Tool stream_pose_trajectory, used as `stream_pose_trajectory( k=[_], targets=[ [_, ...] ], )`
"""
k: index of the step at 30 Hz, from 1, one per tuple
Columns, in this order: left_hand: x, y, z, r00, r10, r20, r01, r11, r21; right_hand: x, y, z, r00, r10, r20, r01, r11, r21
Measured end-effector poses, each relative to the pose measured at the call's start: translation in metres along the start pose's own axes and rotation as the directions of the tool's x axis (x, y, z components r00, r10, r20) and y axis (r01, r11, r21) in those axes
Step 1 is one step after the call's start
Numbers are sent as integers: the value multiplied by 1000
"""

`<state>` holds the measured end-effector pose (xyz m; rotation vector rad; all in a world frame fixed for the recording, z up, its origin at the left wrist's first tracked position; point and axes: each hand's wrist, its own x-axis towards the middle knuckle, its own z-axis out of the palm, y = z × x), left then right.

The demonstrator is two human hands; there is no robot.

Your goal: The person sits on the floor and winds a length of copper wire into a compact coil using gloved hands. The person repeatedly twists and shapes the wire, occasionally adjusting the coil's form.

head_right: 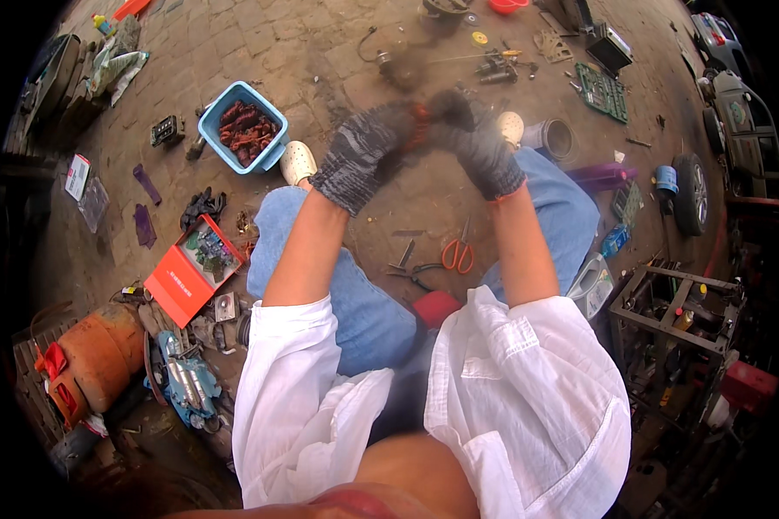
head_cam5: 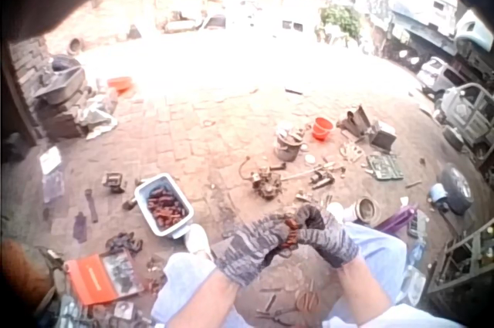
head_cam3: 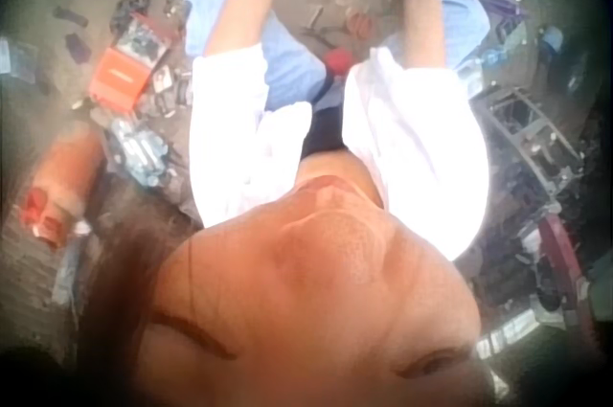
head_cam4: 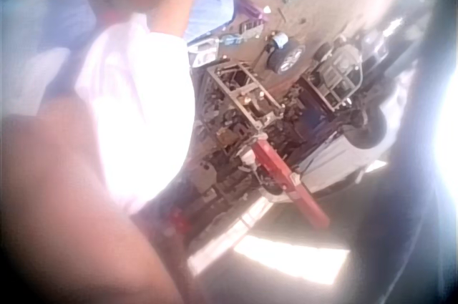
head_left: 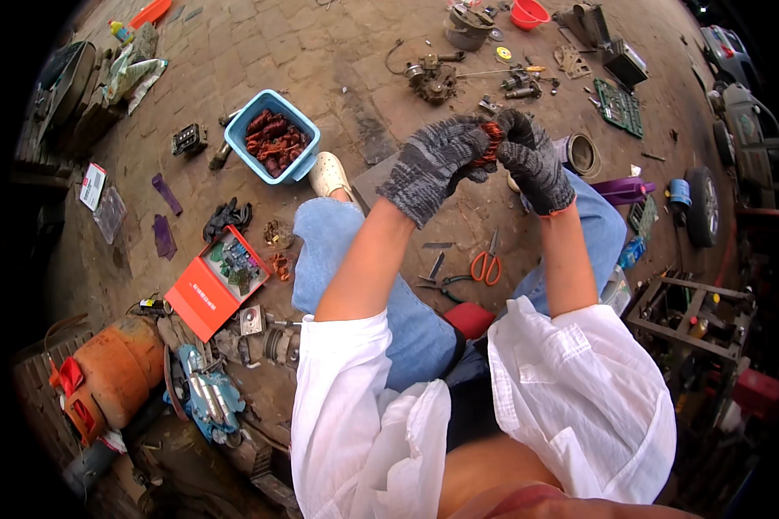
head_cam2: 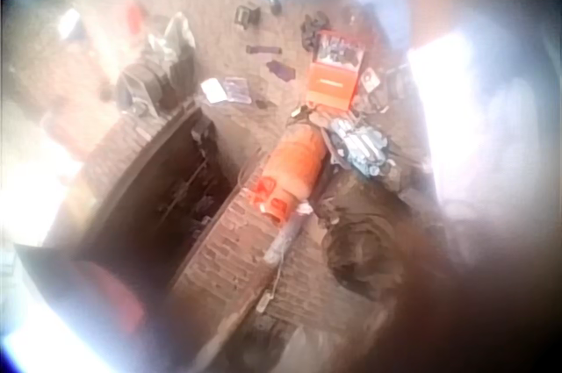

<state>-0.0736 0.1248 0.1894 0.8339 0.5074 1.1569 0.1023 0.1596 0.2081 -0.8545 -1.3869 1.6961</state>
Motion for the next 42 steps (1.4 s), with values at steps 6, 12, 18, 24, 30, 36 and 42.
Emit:
stream_pose_trajectory(
  k=[6, 12, 18, 24, 30, 36, 42],
  targets=[
    [-6, -2, 3, 993, -117, -16, 105, 938, -330, 1, 10, 4, 999, -39, -26, 41, 995, 93],
    [-8, -3, 0, 996, -86, 37, 90, 989, -121, 4, 18, -13, 997, -53, 62, 70, 944, -323],
    [-13, 14, 5, 996, -80, -42, 78, 996, -47, 10, -7, -12, 940, 310, 140, -296, 948, -114],
    [-1, 14, 12, 959, 154, -239, -124, 983, 137, 6, -6, -3, 993, -22, -112, 16, 998, -60],
    [1, 10, 10, 964, 208, -166, -146, 935, 324, -2, -8, 12, 941, -168, -294, 99, 967, -236],
    [2, 8, 18, 935, 288, -207, -181, 890, 419, -6, -8, 15, 939, -212, -271, 75, 896, -438],
    [4, -2, 6, 942, 252, -221, -90, 826, 557, -5, 0, 16, 944, -226, -240, 128, 922, -365]
  ],
)
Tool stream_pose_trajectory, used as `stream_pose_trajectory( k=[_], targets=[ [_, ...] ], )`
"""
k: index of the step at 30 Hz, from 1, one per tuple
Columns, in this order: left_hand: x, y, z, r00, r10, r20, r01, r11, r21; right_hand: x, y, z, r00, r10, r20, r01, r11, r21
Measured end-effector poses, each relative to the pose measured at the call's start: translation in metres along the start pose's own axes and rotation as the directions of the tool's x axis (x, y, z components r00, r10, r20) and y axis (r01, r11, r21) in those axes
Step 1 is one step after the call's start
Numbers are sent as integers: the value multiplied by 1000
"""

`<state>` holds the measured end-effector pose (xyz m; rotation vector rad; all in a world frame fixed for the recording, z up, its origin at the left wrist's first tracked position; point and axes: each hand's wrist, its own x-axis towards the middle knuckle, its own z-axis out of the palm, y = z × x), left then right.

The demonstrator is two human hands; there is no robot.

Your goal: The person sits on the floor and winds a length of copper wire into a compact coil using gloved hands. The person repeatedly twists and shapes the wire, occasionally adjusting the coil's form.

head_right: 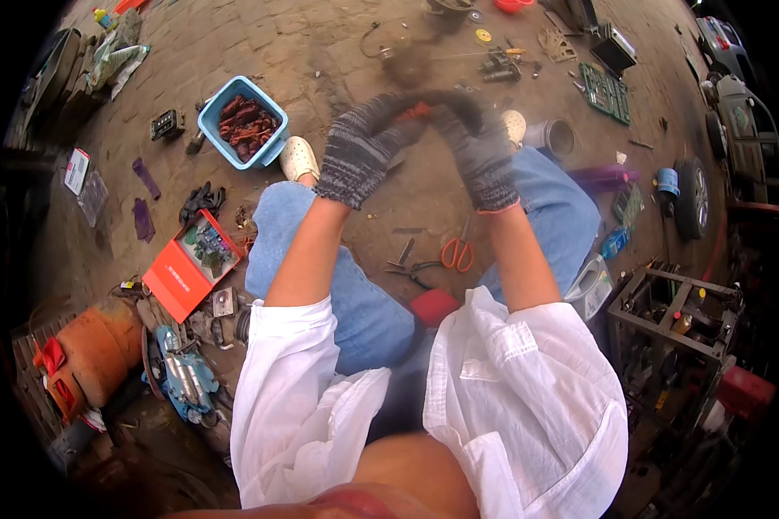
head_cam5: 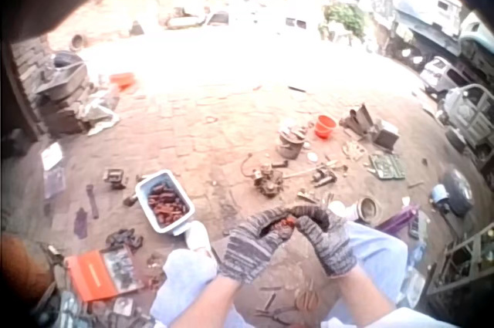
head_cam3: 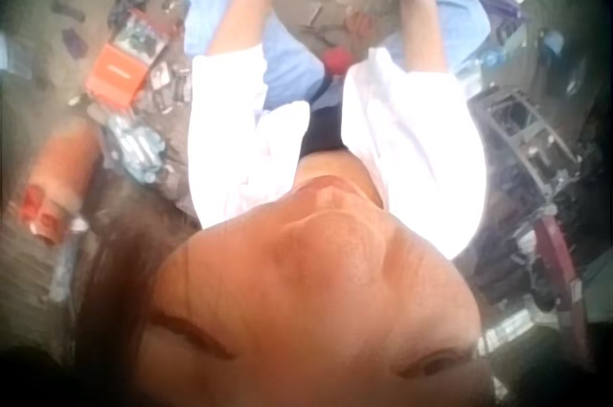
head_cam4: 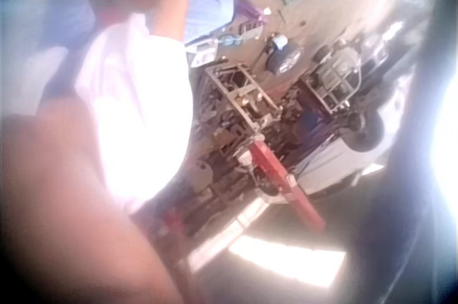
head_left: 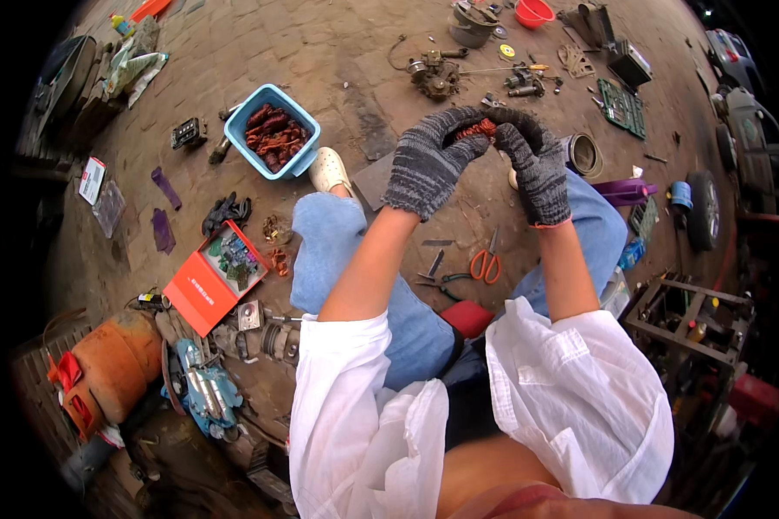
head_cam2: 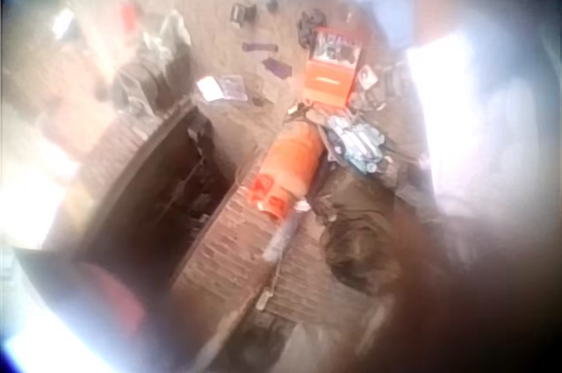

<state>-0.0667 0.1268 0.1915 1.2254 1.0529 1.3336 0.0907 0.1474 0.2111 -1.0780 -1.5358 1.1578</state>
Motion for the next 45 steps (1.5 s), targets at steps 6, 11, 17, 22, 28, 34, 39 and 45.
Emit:
stream_pose_trajectory(
  k=[6, 11, 17, 22, 28, 34, 39, 45],
  targets=[
    [2, -6, 0, 979, 194, -60, -179, 964, 198, 1, 7, 1, 994, 97, 49, -105, 974, 200],
    [1, 0, -2, 987, 158, -28, -152, 975, 164, 3, 9, 3, 986, 159, 55, -167, 955, 246],
    [-1, 1, 1, 983, 145, -115, -118, 970, 211, 0, 12, 10, 999, 26, -30, -22, 992, 125],
    [-2, 9, -2, 979, 184, -84, -156, 951, 267, 2, 11, 8, 1000, 2, 10, -3, 989, 147],
    [1, 1, -1, 974, 221, -51, -200, 943, 265, 4, 21, 4, 999, -29, 13, 27, 991, 130],
    [-3, 8, -3, 963, 270, 16, -256, 891, 376, 3, 16, 7, 1000, -21, 2, 21, 1000, 21],
    [-3, 8, -1, 951, 307, 21, -292, 878, 380, 4, 11, 5, 997, 63, 36, -68, 982, 176],
    [-4, 8, 3, 960, 280, -19, -263, 922, 283, 3, 9, 4, 1000, 9, 16, -11, 993, 122]
  ],
)
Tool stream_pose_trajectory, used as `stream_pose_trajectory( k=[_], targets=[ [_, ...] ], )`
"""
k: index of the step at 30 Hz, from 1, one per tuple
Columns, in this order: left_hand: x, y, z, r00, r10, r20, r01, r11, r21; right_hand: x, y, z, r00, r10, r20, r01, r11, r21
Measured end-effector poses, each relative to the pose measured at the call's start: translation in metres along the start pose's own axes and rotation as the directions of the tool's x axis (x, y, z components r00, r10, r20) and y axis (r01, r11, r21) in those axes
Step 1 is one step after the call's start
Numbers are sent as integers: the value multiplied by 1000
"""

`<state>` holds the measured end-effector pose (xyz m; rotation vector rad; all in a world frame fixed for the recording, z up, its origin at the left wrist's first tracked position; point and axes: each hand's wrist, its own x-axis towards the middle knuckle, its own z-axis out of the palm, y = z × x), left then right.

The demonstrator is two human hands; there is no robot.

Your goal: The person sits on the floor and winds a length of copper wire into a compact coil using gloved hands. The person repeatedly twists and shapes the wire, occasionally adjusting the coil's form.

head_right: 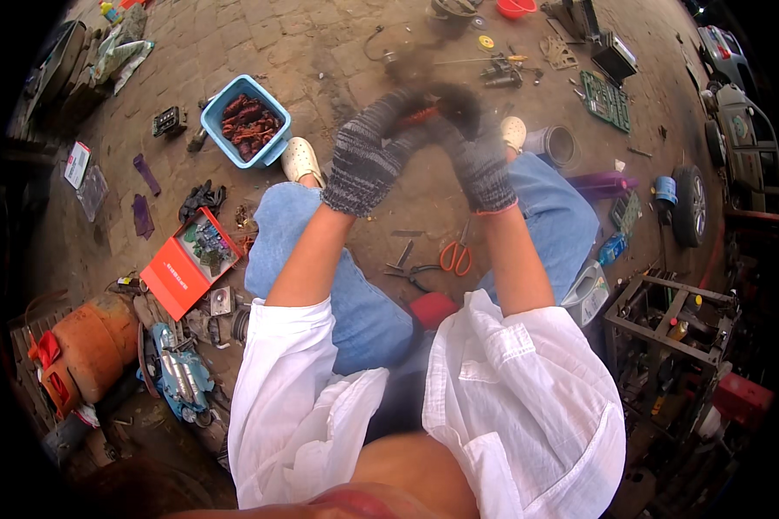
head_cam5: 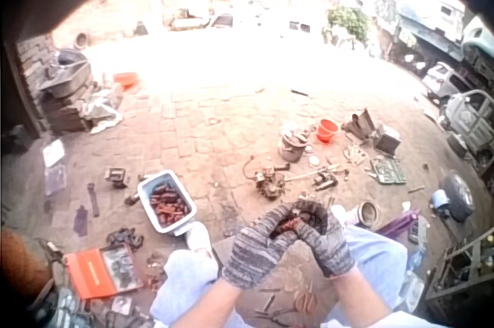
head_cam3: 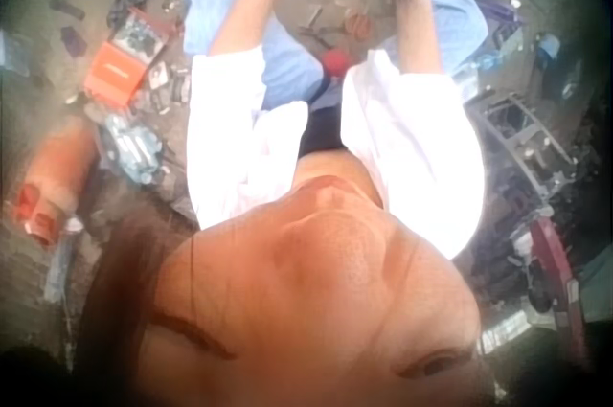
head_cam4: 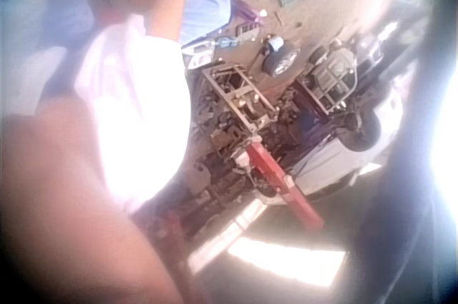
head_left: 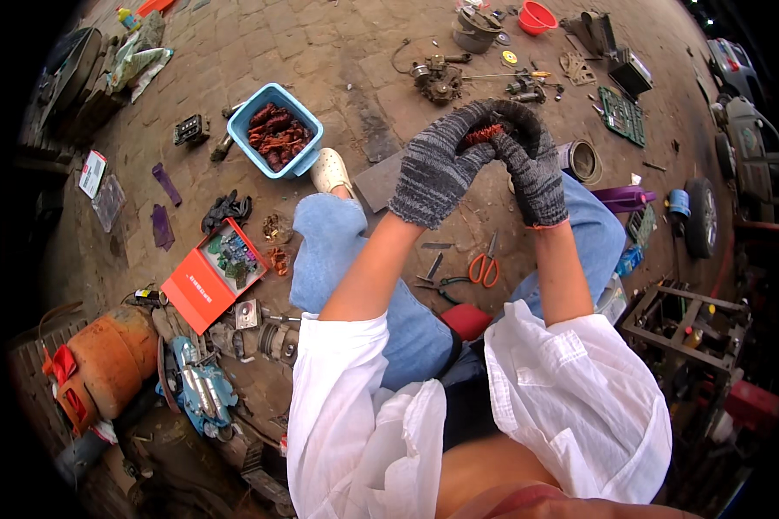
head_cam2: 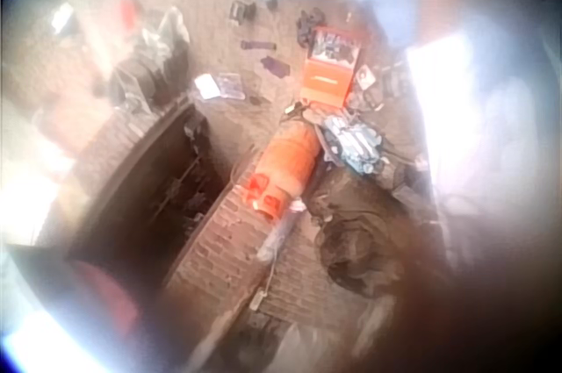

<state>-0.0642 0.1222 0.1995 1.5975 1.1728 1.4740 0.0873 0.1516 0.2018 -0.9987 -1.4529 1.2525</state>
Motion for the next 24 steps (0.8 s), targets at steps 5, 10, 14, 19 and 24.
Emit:
stream_pose_trajectory(
  k=[5, 10, 14, 19, 24],
  targets=[
    [1, -11, 5, 989, 120, -86, -114, 991, 72, 3, -4, -5, 997, 38, 73, -34, 998, -60],
    [3, 0, -1, 993, 95, -67, -80, 977, 198, 4, -17, -7, 987, 83, 138, -74, 995, -63],
    [4, -4, -1, 985, 159, -69, -144, 972, 185, 5, -21, -10, 981, 106, 164, -93, 992, -85],
    [2, 1, -3, 982, 170, -83, -154, 974, 167, 5, -20, -13, 981, 81, 179, -62, 993, -105],
    [4, 2, -6, 982, 166, -92, -158, 983, 91, 0, -21, -5, 991, -39, 128, 40, 999, -4]
  ],
)
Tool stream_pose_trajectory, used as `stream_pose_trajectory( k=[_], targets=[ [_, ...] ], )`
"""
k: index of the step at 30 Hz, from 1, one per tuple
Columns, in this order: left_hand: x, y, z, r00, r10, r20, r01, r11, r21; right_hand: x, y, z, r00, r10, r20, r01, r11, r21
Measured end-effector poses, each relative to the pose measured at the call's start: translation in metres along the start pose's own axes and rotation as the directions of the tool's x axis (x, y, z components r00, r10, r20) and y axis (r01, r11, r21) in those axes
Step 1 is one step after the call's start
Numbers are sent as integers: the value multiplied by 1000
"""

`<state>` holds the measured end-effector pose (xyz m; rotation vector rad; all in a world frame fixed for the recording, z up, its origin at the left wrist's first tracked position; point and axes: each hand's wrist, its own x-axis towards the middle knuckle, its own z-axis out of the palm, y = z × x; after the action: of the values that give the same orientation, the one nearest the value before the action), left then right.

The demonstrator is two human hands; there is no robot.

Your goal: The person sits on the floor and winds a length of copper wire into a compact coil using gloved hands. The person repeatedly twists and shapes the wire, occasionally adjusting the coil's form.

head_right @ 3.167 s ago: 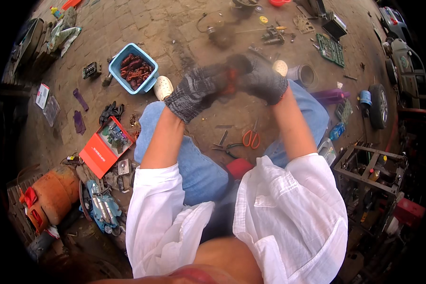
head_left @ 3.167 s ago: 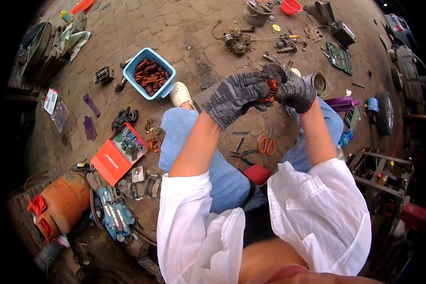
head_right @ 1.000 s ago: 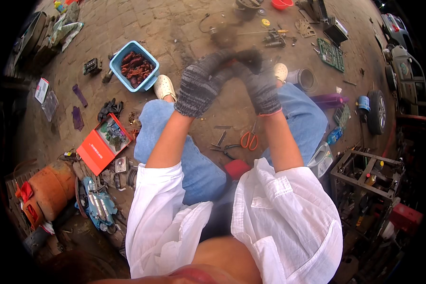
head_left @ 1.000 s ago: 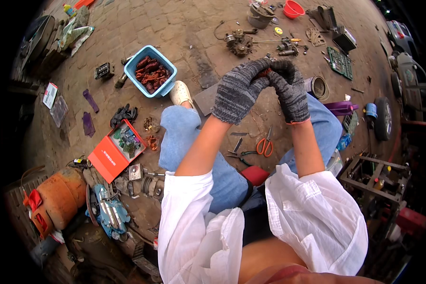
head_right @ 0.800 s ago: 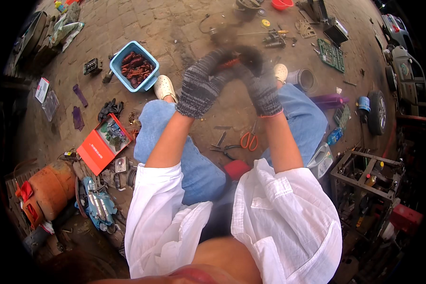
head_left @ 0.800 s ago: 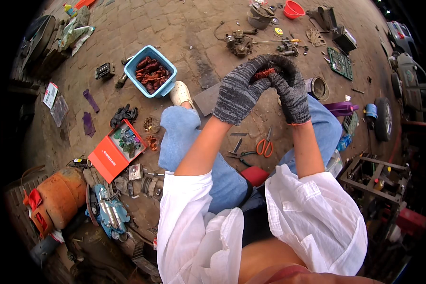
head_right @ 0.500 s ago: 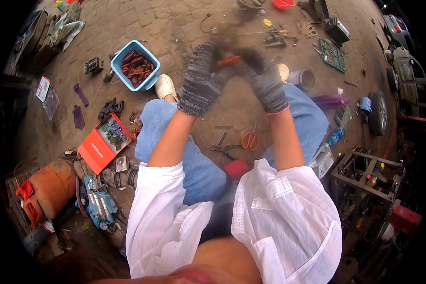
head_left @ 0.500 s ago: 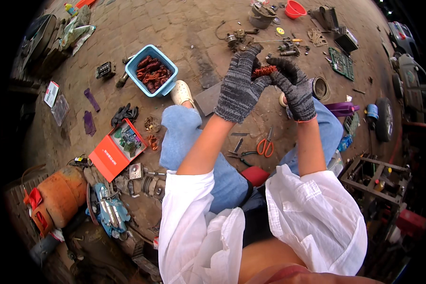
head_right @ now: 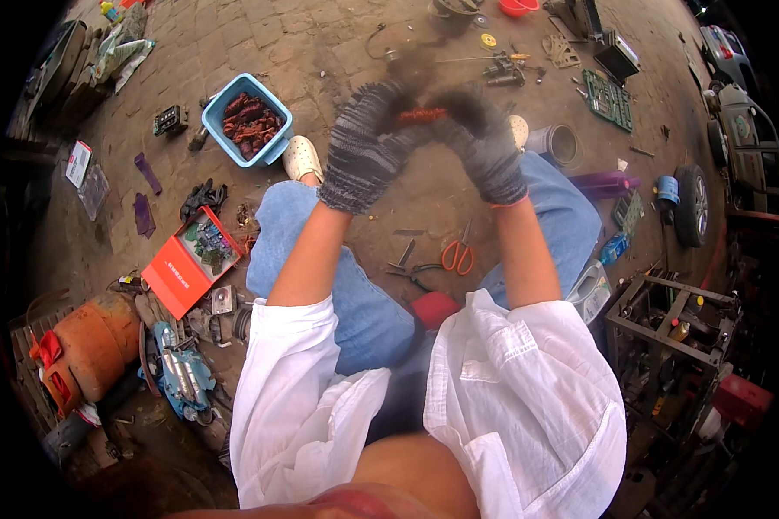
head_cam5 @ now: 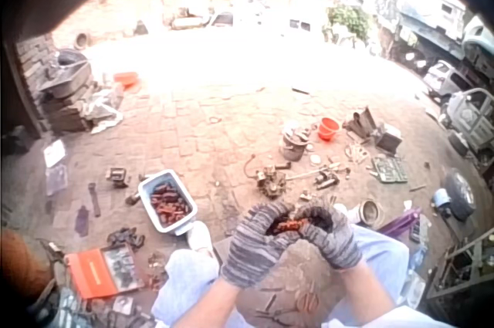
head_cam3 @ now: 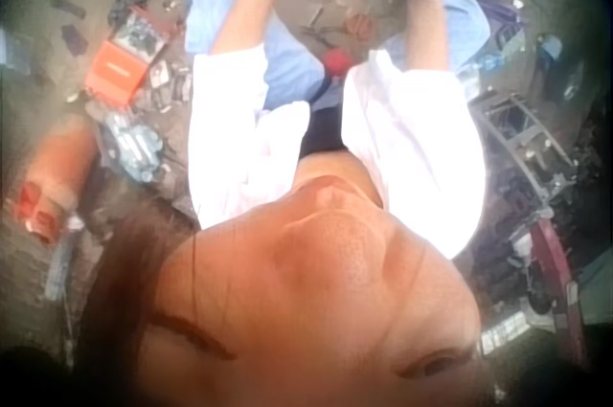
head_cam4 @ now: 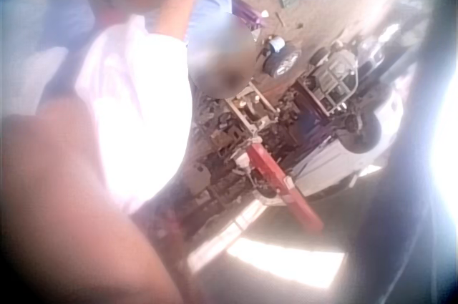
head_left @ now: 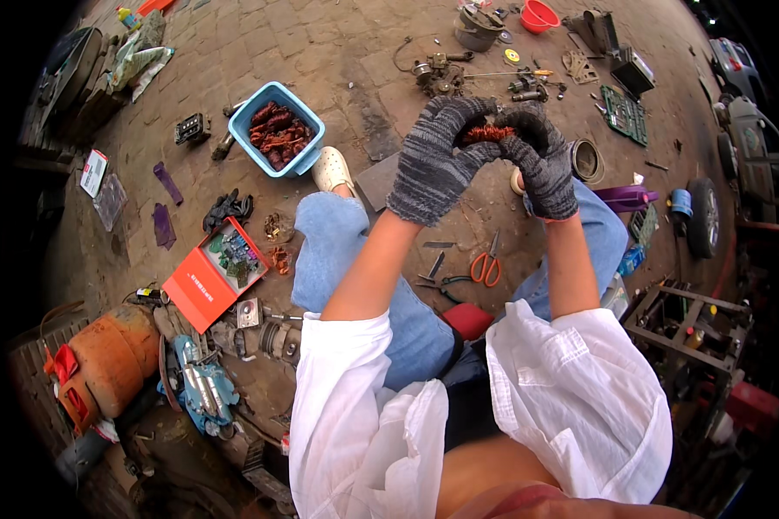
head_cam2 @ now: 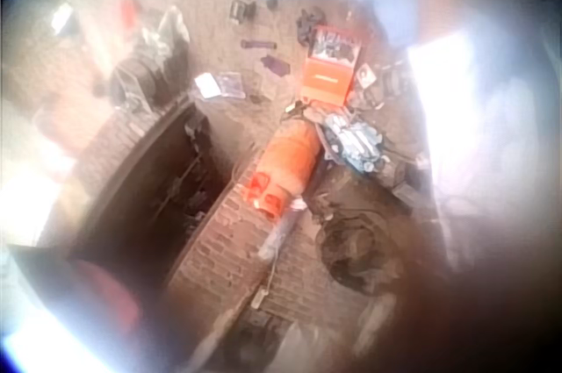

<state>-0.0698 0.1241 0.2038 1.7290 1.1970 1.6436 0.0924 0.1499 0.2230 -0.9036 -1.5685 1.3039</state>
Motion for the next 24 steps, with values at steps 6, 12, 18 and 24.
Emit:
stream_pose_trajectory(
  k=[6, 12, 18, 24],
  targets=[
    [4, 0, -3, 998, 62, -5, -61, 998, 25, 1, 2, 5, 997, 67, -27, -65, 996, 61],
    [4, -2, -4, 998, 70, -3, -70, 997, 37, 2, -2, 4, 982, 188, -23, -187, 981, 49],
    [5, -1, -6, 997, 70, -44, -68, 997, 42, 5, 1, 5, 984, 176, 26, -177, 968, 177],
    [6, -1, -8, 998, 50, -30, -49, 998, 28, 7, 0, 4, 978, 205, 48, -210, 966, 152]
  ],
)
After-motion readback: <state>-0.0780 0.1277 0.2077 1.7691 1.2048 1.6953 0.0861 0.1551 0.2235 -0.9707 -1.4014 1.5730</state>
